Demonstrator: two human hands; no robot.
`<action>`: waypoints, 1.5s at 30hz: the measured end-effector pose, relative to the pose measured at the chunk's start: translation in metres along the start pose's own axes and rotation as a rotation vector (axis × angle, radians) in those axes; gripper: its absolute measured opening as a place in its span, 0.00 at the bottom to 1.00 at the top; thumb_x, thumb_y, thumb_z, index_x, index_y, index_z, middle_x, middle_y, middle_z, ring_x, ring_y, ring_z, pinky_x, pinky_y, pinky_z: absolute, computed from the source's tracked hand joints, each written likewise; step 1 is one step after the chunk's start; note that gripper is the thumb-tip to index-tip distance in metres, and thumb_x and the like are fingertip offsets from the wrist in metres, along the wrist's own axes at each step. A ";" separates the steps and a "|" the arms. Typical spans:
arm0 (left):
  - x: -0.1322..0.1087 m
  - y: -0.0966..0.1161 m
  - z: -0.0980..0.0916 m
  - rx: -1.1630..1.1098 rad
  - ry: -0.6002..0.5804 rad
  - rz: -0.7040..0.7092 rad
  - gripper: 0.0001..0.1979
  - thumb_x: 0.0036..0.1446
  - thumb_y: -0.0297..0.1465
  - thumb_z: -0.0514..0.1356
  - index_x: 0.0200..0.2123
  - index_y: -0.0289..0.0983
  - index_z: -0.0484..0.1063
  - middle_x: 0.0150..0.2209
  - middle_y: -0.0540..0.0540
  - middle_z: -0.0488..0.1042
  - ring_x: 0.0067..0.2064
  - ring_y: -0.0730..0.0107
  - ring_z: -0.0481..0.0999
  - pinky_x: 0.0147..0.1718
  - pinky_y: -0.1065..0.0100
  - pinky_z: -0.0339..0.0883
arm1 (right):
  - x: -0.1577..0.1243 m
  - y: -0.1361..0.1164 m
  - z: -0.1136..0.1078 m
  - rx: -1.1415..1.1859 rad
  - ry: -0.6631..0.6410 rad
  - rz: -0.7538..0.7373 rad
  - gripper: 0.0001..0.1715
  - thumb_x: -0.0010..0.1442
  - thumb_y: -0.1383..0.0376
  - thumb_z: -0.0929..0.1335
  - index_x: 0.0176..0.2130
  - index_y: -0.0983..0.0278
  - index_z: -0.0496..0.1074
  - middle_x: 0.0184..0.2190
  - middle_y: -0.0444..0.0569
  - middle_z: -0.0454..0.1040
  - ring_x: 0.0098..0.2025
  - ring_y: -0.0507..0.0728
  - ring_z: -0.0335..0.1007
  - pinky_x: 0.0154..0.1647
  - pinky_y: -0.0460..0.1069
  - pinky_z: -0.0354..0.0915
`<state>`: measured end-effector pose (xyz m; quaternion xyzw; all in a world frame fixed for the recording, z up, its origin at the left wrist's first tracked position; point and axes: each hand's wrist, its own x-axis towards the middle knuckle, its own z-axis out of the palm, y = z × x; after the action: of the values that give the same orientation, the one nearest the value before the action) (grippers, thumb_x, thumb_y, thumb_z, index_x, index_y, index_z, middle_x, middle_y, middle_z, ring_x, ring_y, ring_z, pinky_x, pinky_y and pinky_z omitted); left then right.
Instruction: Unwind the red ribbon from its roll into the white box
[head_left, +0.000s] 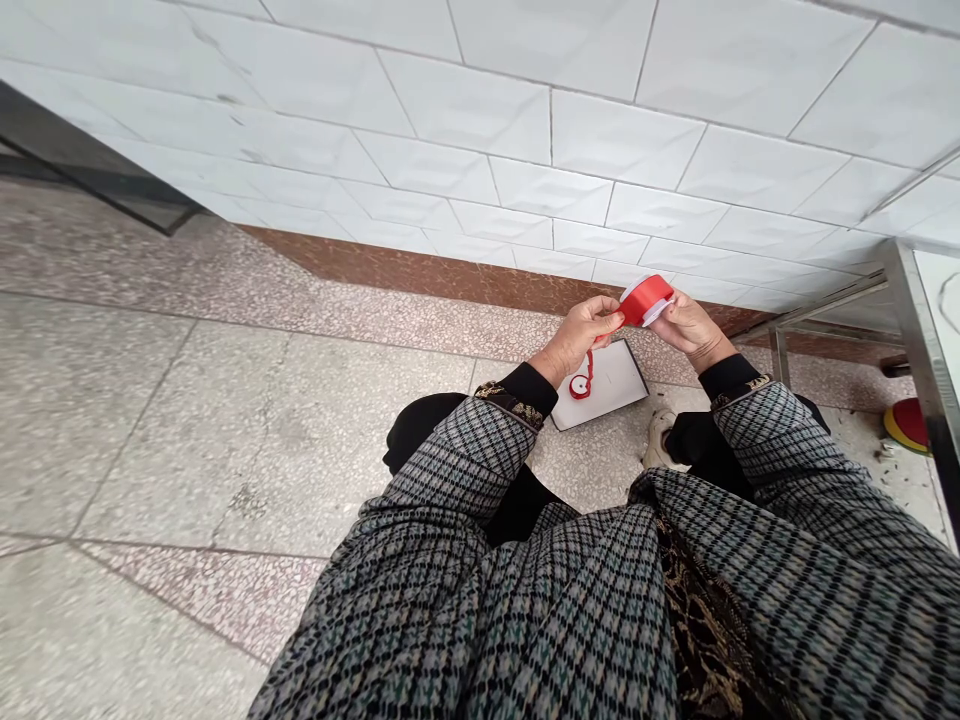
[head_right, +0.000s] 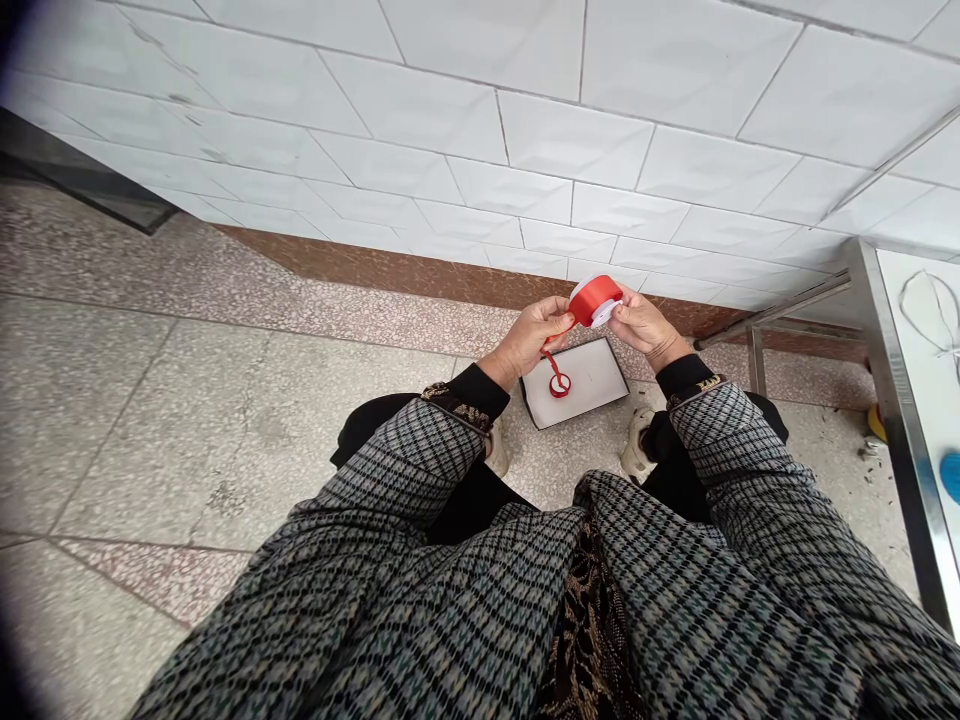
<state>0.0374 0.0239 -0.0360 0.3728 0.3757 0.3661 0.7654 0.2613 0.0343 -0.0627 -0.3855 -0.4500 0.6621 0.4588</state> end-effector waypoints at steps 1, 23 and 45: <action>0.000 -0.001 0.000 -0.015 0.011 0.010 0.17 0.57 0.33 0.81 0.42 0.37 0.78 0.22 0.60 0.66 0.18 0.84 0.53 0.22 0.72 0.44 | 0.001 0.002 0.001 0.011 -0.003 0.000 0.55 0.34 0.29 0.89 0.50 0.55 0.82 0.43 0.52 0.86 0.55 0.70 0.82 0.61 0.62 0.77; 0.001 0.015 -0.011 0.075 -0.114 -0.239 0.12 0.59 0.27 0.78 0.33 0.35 0.77 0.18 0.57 0.67 0.17 0.85 0.53 0.22 0.74 0.44 | 0.003 -0.023 -0.017 -0.548 -0.266 0.053 0.35 0.46 0.59 0.89 0.54 0.51 0.89 0.56 0.50 0.84 0.63 0.72 0.77 0.74 0.70 0.67; -0.001 0.005 -0.004 -0.100 0.076 -0.056 0.26 0.51 0.27 0.78 0.22 0.39 0.60 0.21 0.56 0.67 0.23 0.81 0.67 0.27 0.75 0.59 | 0.002 -0.026 -0.029 -0.429 -0.108 0.107 0.35 0.41 0.59 0.89 0.49 0.57 0.87 0.48 0.48 0.86 0.54 0.68 0.80 0.68 0.66 0.73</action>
<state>0.0324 0.0265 -0.0337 0.3092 0.3960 0.3769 0.7781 0.2944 0.0478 -0.0465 -0.4615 -0.5833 0.5943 0.3059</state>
